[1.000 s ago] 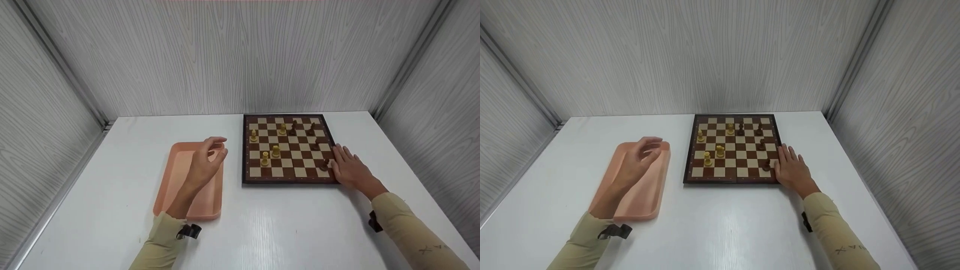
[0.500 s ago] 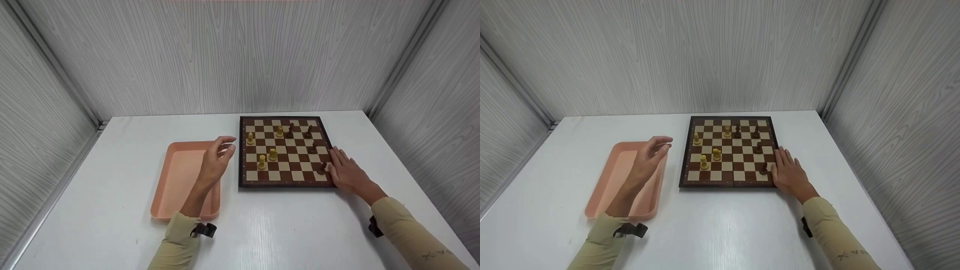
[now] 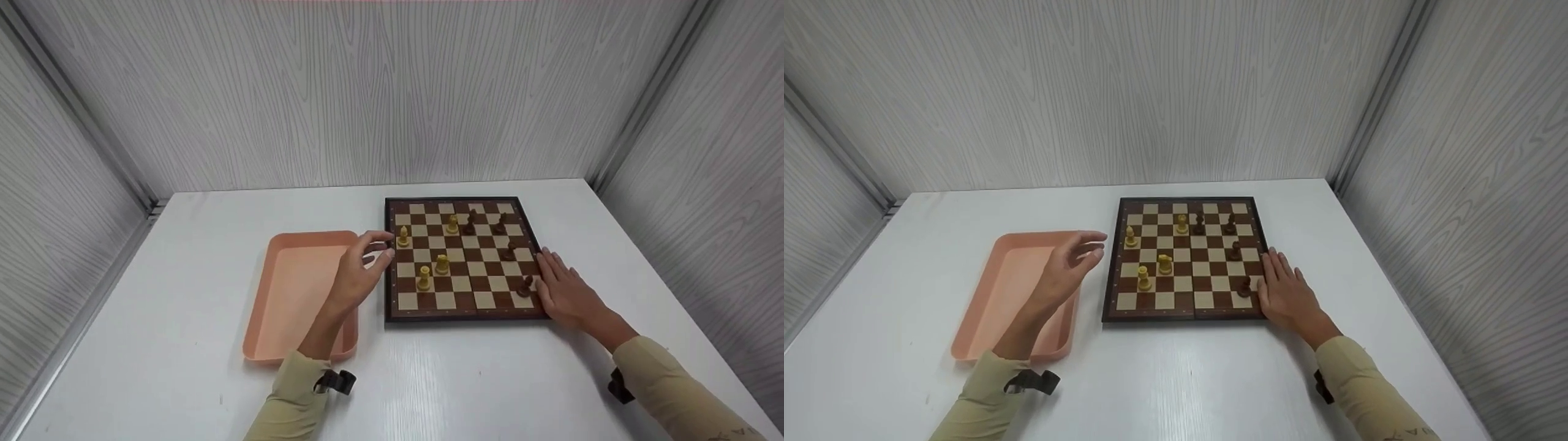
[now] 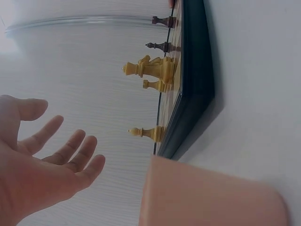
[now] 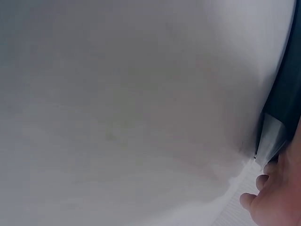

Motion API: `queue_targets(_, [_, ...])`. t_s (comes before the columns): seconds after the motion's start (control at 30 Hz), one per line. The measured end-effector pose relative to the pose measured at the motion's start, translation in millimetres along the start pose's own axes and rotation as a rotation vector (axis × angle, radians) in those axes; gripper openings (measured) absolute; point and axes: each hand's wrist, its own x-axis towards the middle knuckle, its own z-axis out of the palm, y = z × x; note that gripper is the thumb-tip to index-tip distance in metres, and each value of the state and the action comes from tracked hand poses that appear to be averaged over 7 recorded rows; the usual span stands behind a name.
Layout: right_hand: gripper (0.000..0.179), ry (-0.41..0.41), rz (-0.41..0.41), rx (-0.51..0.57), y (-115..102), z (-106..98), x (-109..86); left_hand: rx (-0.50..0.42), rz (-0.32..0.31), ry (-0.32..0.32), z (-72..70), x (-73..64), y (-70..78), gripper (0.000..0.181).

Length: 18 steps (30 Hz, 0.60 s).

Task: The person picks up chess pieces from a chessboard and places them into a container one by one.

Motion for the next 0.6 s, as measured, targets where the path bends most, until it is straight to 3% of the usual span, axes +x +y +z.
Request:
queue_targets(0.2, [0.063,-0.011,0.000,0.013,-4.7,-4.1,-2.5,-0.015,-0.002,-0.066,6.8,1.1,-1.9,0.033])
queue_targets(0.47, [0.062,-0.025,-0.002,0.042,-9.1,-12.5,-3.1,-0.153,-0.080,-0.144,10.1,4.8,5.1,0.034])
queue_targets(0.6, [0.062,-0.032,-0.001,0.048,-9.5,-18.4,-3.6,-0.138,-0.110,-0.157,13.9,7.9,7.8,0.034])
